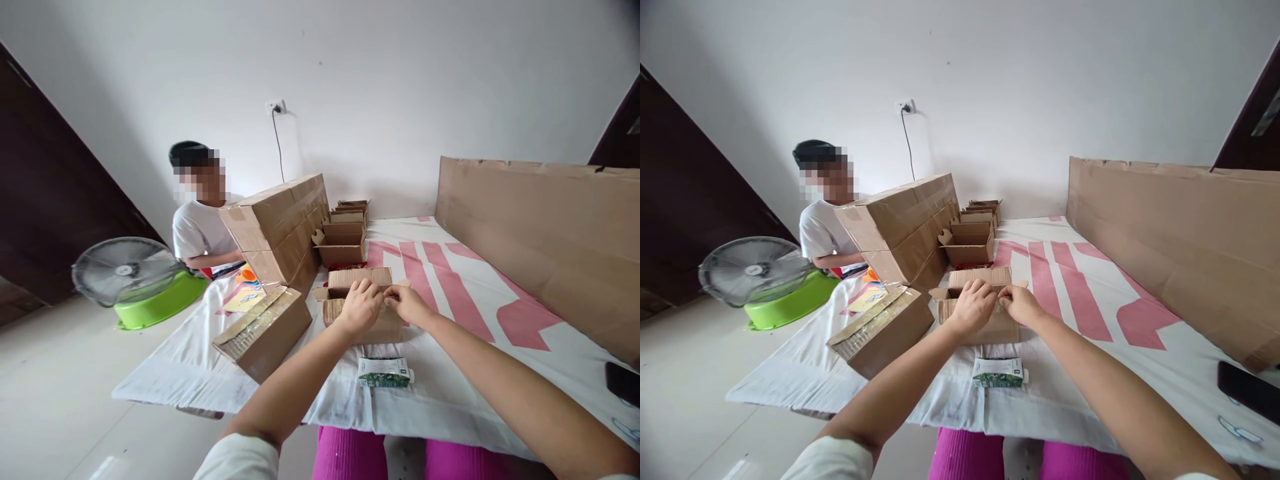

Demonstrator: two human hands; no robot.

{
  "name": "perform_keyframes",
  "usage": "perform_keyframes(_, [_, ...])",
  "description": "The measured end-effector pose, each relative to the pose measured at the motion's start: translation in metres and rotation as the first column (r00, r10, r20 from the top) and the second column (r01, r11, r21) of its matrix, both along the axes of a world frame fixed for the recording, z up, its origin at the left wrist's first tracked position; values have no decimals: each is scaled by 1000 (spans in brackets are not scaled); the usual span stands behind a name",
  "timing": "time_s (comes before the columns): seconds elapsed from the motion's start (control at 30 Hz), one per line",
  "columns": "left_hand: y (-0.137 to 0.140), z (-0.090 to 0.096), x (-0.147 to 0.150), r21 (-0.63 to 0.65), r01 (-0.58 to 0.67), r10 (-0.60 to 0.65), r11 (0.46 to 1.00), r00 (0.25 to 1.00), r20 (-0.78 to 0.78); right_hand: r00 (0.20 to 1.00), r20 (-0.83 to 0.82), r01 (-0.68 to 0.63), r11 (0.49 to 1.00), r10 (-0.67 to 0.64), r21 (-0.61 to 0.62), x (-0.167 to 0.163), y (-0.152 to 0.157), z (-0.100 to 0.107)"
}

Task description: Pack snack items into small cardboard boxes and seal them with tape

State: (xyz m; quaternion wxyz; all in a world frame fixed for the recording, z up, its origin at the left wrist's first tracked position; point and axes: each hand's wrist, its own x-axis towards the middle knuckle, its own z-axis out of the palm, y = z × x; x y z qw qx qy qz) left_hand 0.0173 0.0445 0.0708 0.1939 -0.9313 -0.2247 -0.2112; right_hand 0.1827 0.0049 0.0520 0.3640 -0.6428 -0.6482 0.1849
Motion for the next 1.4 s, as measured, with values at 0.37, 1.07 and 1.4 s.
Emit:
perform_keyframes(0.37, [24,-6,-11,-18,180,-181,983,980,-78,998,21,56,998,-55,-32,5,3,-2])
perform_keyframes(1.07, [12,-5,6,-41,129,-132,991,988,-84,1000,8,15,999,-15,-29,10,-5,-7])
perform_keyframes(1.4, [18,6,-2,-16,191,-189,981,950,-248,999,6,44,999,-43,-19,15,-5,-9])
